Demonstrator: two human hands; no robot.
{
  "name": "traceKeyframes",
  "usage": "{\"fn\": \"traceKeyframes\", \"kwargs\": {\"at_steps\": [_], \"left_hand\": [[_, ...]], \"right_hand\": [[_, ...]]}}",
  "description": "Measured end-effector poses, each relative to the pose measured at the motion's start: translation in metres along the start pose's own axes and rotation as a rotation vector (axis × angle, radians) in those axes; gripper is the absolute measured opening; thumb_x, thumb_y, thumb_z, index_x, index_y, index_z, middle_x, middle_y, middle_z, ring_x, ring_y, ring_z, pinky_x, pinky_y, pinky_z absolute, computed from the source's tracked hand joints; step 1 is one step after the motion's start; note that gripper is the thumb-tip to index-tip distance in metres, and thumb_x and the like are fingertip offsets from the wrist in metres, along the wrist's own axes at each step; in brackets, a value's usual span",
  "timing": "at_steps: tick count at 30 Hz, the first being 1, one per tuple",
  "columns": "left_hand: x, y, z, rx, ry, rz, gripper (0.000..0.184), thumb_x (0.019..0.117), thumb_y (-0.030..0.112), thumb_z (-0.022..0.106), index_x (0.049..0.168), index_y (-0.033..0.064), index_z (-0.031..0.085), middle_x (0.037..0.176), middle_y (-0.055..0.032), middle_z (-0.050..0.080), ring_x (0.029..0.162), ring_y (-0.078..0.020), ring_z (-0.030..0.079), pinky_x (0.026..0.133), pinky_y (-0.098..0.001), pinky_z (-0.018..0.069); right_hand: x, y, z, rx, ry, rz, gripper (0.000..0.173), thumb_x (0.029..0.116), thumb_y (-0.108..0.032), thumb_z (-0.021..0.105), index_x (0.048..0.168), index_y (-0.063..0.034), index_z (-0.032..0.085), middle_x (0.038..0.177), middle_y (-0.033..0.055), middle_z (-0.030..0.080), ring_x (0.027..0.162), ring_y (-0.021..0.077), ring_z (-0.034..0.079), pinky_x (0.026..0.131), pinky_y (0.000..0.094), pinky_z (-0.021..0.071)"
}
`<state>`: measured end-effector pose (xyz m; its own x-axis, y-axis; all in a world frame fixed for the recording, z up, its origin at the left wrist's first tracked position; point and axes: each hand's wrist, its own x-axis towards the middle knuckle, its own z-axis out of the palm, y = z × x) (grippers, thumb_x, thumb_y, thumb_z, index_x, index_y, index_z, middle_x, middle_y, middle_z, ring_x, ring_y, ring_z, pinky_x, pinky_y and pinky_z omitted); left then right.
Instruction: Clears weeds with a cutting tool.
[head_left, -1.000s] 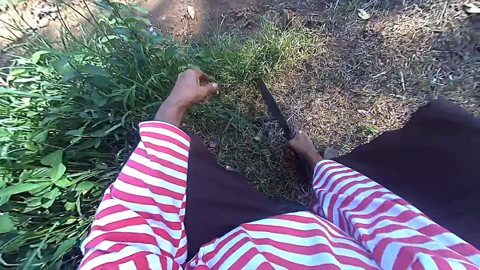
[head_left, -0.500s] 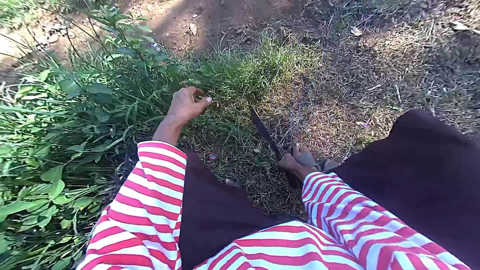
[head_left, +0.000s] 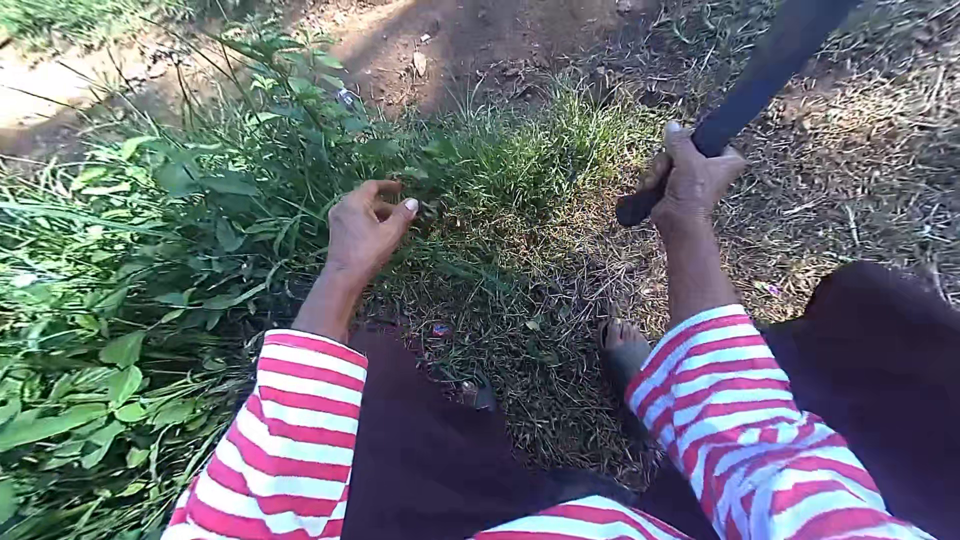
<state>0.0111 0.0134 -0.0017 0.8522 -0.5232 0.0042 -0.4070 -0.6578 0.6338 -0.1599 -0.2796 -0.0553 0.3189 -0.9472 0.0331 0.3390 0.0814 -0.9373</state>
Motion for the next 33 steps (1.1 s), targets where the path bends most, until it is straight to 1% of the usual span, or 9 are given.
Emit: {"fn": "traceKeyframes", "kwargs": {"at_steps": [3,6,9,12,18,23,27,30,33], "left_hand": [[-0.001,-0.005,-0.002,-0.011,0.022,0.012,0.044,0.1047,0.02,0.061,0.138,-0.0065,0.053,0.11,-0.0275,0.07,0.096,-0.0376,0.072,0.092,-0.0557,0.0564],[0.001,-0.005,0.001,-0.01,0.012,0.013,0.042,0.1043,0.019,0.062,0.136,-0.0067,0.055,0.107,-0.0264,0.07,0.093,-0.0358,0.072,0.09,-0.0537,0.0572],[0.002,-0.001,0.008,-0.008,-0.048,-0.016,0.041,0.1042,0.016,0.062,0.137,-0.0075,0.054,0.108,-0.0271,0.07,0.094,-0.036,0.072,0.091,-0.0536,0.0569],[0.005,0.003,0.01,0.031,-0.121,-0.011,0.042,0.1039,0.015,0.063,0.137,-0.0081,0.054,0.108,-0.0275,0.07,0.095,-0.037,0.072,0.091,-0.0542,0.056],[0.006,0.0,0.004,-0.01,-0.05,0.013,0.042,0.1043,0.019,0.062,0.137,-0.0061,0.055,0.11,-0.0252,0.07,0.095,-0.0331,0.072,0.091,-0.0505,0.0572],[0.001,-0.015,-0.008,-0.083,0.112,0.037,0.044,0.1043,0.02,0.06,0.138,-0.0064,0.053,0.11,-0.0237,0.07,0.094,-0.0284,0.073,0.088,-0.0446,0.0597],[-0.003,-0.019,-0.013,-0.174,0.201,0.051,0.04,0.1035,0.015,0.06,0.136,-0.0083,0.054,0.11,-0.0218,0.069,0.091,-0.0215,0.073,0.084,-0.0372,0.0612],[-0.002,-0.016,-0.009,-0.162,0.199,0.053,0.039,0.1035,0.013,0.06,0.135,-0.009,0.054,0.106,-0.0212,0.07,0.089,-0.0214,0.073,0.085,-0.0373,0.0609],[0.001,-0.011,-0.001,-0.128,0.14,0.021,0.04,0.1049,0.015,0.059,0.137,-0.0084,0.053,0.105,-0.0225,0.07,0.089,-0.0257,0.073,0.086,-0.0419,0.0601]], "right_hand": [[0.008,0.013,0.037,0.286,0.124,-0.128,0.027,0.1004,-0.004,0.061,0.079,-0.0115,0.047,0.043,-0.004,0.045,0.034,0.0096,0.049,0.038,0.0285,0.051],[-0.051,0.111,0.037,-0.016,0.041,0.218,0.026,0.0994,-0.008,0.061,0.077,-0.0063,0.049,0.046,-0.0018,0.046,0.036,0.0079,0.048,0.04,0.0258,0.0482],[-0.109,0.203,-0.014,-0.811,-0.537,0.826,0.027,0.0985,-0.008,0.061,0.119,0.0074,0.055,0.082,0.012,0.057,0.06,0.0179,0.055,0.06,0.0345,0.051],[-0.131,0.204,-0.033,-1.088,-0.797,0.959,0.035,0.0985,-0.009,0.061,0.13,0.0043,0.054,0.103,0.0172,0.062,0.078,0.0234,0.063,0.072,0.0415,0.0542],[-0.079,0.141,-0.021,-0.96,-0.615,0.651,0.025,0.0937,-0.011,0.071,0.111,0.005,0.063,0.083,0.0131,0.06,0.064,0.02,0.055,0.064,0.0398,0.0493],[-0.019,0.072,0.021,-0.302,-0.259,0.152,0.018,0.0967,-0.012,0.068,0.087,-0.0068,0.053,0.053,-0.0076,0.048,0.04,0.0033,0.048,0.044,0.0223,0.0489],[-0.002,0.052,0.07,0.231,-0.014,-0.03,0.028,0.0982,-0.002,0.062,0.078,-0.0133,0.047,0.045,-0.0064,0.045,0.034,0.0069,0.047,0.038,0.0259,0.05],[-0.057,0.118,0.074,0.038,-0.018,0.288,0.023,0.0988,-0.005,0.061,0.081,-0.0087,0.047,0.046,-0.0038,0.044,0.035,0.0066,0.045,0.04,0.0247,0.0472],[-0.107,0.197,0.026,-0.792,-0.612,0.809,0.019,0.099,-0.005,0.059,0.113,0.0056,0.052,0.073,0.0094,0.053,0.051,0.0146,0.051,0.051,0.0291,0.048]]}}
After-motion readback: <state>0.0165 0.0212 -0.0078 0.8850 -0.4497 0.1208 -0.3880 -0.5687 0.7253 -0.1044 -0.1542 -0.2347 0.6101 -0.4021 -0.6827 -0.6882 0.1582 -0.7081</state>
